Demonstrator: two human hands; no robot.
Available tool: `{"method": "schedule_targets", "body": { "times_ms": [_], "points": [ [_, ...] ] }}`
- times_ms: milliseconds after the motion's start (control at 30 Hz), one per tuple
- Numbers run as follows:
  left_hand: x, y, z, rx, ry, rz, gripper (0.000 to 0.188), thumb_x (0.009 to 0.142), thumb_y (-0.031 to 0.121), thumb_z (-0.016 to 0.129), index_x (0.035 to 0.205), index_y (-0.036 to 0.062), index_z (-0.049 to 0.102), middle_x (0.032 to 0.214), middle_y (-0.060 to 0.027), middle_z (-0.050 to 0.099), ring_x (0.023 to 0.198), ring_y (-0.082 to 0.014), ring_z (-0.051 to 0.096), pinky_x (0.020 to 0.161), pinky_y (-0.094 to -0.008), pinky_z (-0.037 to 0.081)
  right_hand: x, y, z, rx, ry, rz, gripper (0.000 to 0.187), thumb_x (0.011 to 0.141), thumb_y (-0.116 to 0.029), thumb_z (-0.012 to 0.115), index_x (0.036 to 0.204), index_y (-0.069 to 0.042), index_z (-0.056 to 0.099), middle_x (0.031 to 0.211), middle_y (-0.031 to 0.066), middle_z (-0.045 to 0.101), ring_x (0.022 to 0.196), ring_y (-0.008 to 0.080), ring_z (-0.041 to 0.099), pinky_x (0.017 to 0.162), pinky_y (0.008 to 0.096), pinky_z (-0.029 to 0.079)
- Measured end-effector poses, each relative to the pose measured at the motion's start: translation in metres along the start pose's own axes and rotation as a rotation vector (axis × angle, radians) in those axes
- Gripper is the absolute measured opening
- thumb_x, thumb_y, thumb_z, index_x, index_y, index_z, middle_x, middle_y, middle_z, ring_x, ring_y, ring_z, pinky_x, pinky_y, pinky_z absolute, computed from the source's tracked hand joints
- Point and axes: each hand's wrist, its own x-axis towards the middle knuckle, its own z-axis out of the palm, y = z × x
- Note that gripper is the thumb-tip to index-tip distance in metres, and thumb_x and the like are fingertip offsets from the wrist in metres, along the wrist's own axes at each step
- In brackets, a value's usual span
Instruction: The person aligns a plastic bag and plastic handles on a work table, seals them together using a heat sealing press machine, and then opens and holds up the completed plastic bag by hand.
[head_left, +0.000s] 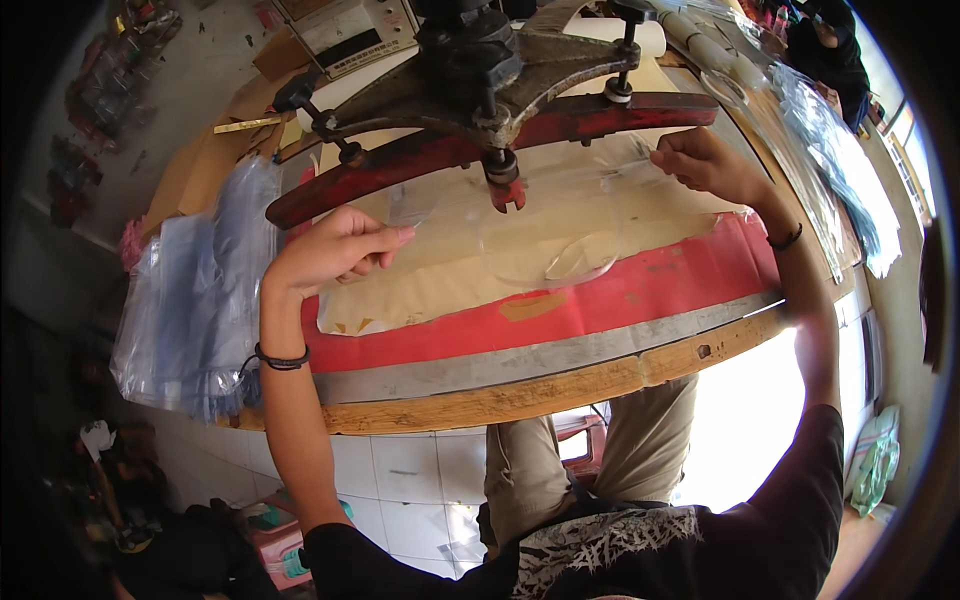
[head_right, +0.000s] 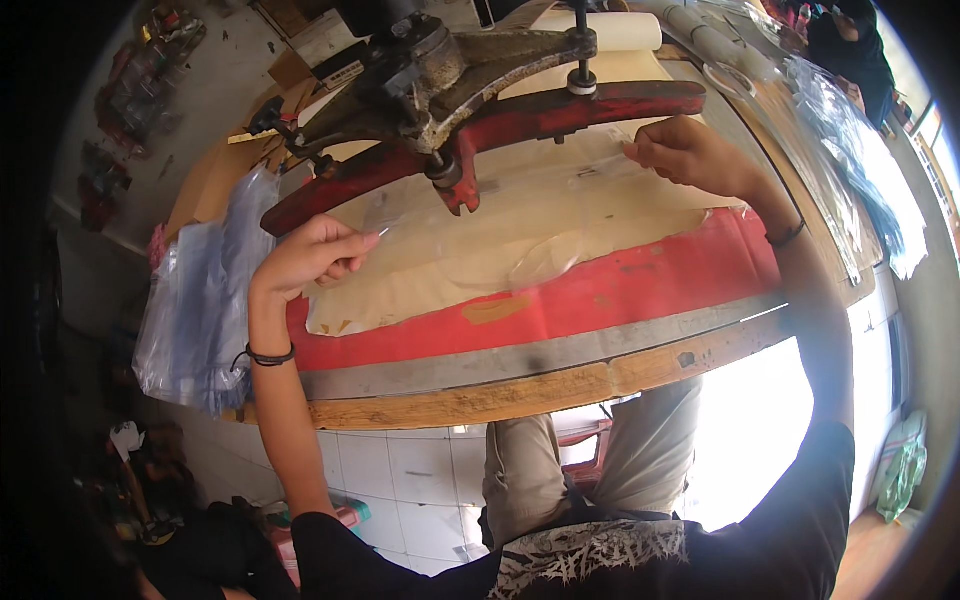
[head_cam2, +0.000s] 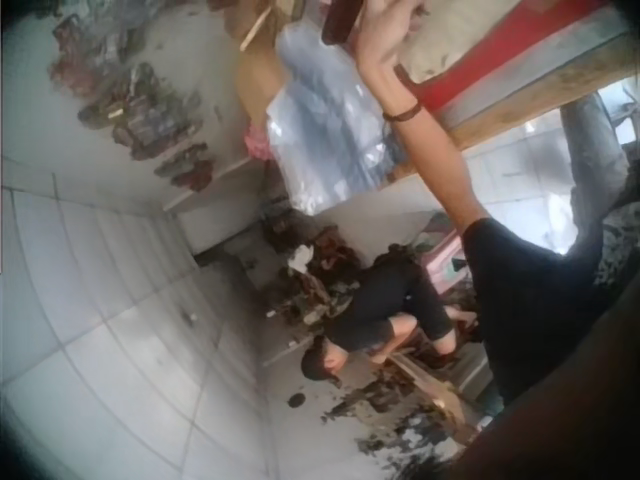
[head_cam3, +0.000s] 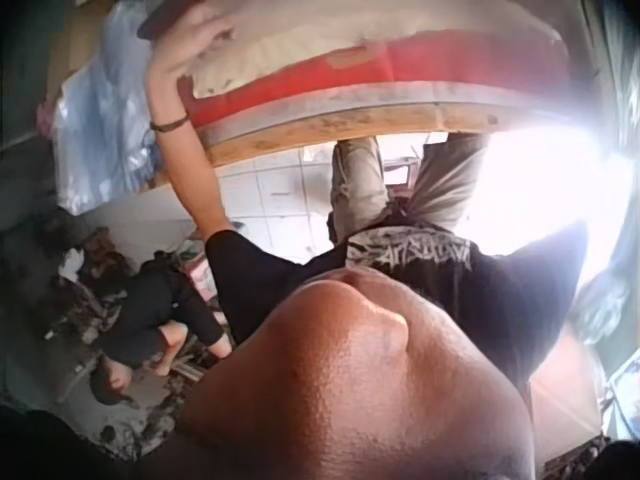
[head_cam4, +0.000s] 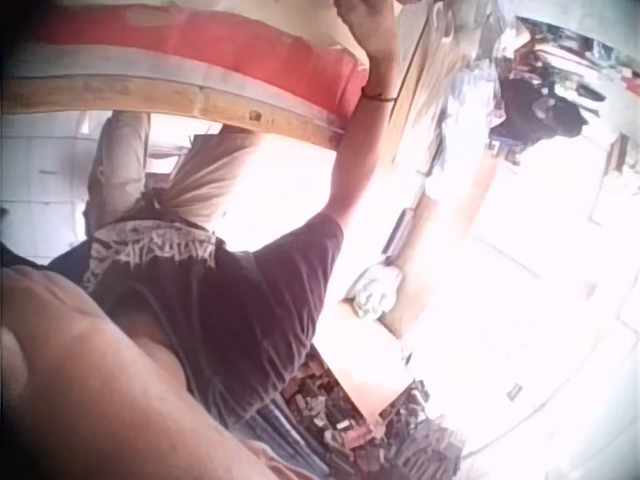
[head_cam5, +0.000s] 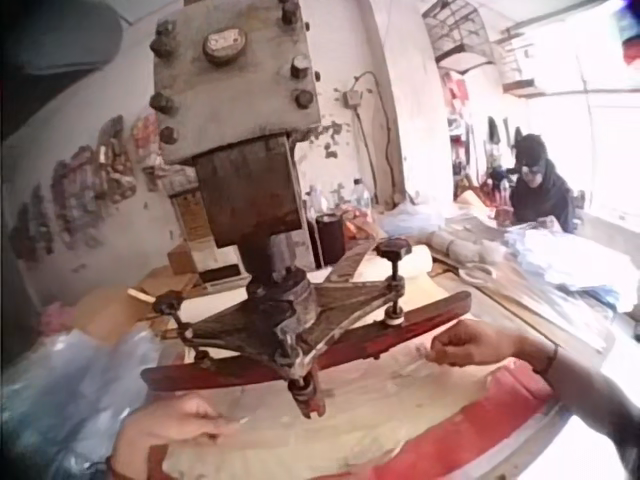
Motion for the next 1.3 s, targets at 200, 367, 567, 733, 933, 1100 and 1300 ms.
{"method": "schedule_targets", "body": {
  "times_ms": [200,367,567,733,933,1100,1300],
  "points": [
    [-0.004,0.002,0.007,0.275,-0.241,-0.045,0.047,0.094,0.040,0.066,0.067,0.0014,0.068,0.050,0.0075,0.038,0.044,-0.0027,0.028,0.042,-0.0240,0.019,-0.014,-0.013,-0.012,-0.097,-0.325,0.063,0.040,0.094,-0.032,0.067,0.067,-0.004,0.058,0.057,-0.0047,0.052,0.052,0.0039,0.043,0.050,0.0243,0.035],
    [-0.021,0.018,0.016,0.413,-0.323,-0.255,0.046,0.094,0.039,0.066,0.069,0.0008,0.070,0.050,0.0060,0.041,0.043,-0.0037,0.033,0.042,-0.0246,0.025,-0.022,-0.024,-0.015,-0.271,-0.496,0.026,0.048,0.088,-0.039,0.073,0.055,-0.006,0.060,0.050,0.0008,0.059,0.045,0.0090,0.054,0.046,0.0271,0.039],
    [-0.030,0.029,0.035,0.422,-0.106,0.285,0.024,0.089,0.024,0.071,0.082,0.0014,0.069,0.056,0.0013,0.049,0.048,-0.0053,0.042,0.046,-0.0254,0.034,-0.033,-0.031,-0.014,-0.239,-0.179,-0.339,0.046,0.087,-0.032,0.074,0.055,-0.003,0.056,0.052,0.0031,0.058,0.049,0.0097,0.058,0.045,0.0254,0.039],
    [0.013,0.010,0.066,0.538,-0.024,0.426,0.016,0.082,0.013,0.075,0.094,0.0037,0.069,0.059,-0.0015,0.049,0.050,-0.0090,0.043,0.050,-0.0266,0.036,-0.014,-0.076,0.070,-0.363,-0.141,-0.646,0.016,0.082,-0.017,0.074,0.092,-0.004,0.069,0.082,0.0049,0.067,0.067,0.0168,0.063,0.054,0.0318,0.048],
    [0.011,0.011,0.058,0.483,-0.006,0.408,0.019,0.079,0.014,0.078,0.095,0.0061,0.072,0.058,0.0005,0.048,0.051,-0.0065,0.040,0.050,-0.0260,0.033,0.000,-0.087,0.139,-0.601,0.003,-0.789,0.030,0.085,-0.030,0.070,0.105,-0.007,0.068,0.077,0.0026,0.060,0.070,0.0189,0.061,0.062,0.0330,0.052],
    [0.019,0.011,0.054,0.447,-0.040,0.422,0.022,0.076,0.013,0.081,0.096,0.0080,0.074,0.059,0.0011,0.050,0.051,-0.0055,0.040,0.049,-0.0254,0.032,0.000,-0.073,0.137,-0.581,-0.022,-0.816,0.039,0.084,-0.034,0.071,0.111,-0.006,0.070,0.069,0.0024,0.051,0.059,0.0185,0.052,0.054,0.0337,0.046],
    [0.025,-0.007,0.050,0.502,-0.007,0.617,0.018,0.073,0.011,0.081,0.090,0.0081,0.077,0.062,-0.0032,0.058,0.050,-0.0103,0.047,0.048,-0.0268,0.035,-0.001,-0.074,0.133,-0.602,-0.090,-0.793,0.037,0.086,-0.035,0.068,0.115,-0.012,0.068,0.078,0.0012,0.053,0.070,0.0174,0.058,0.063,0.0319,0.052]
  ]
}}
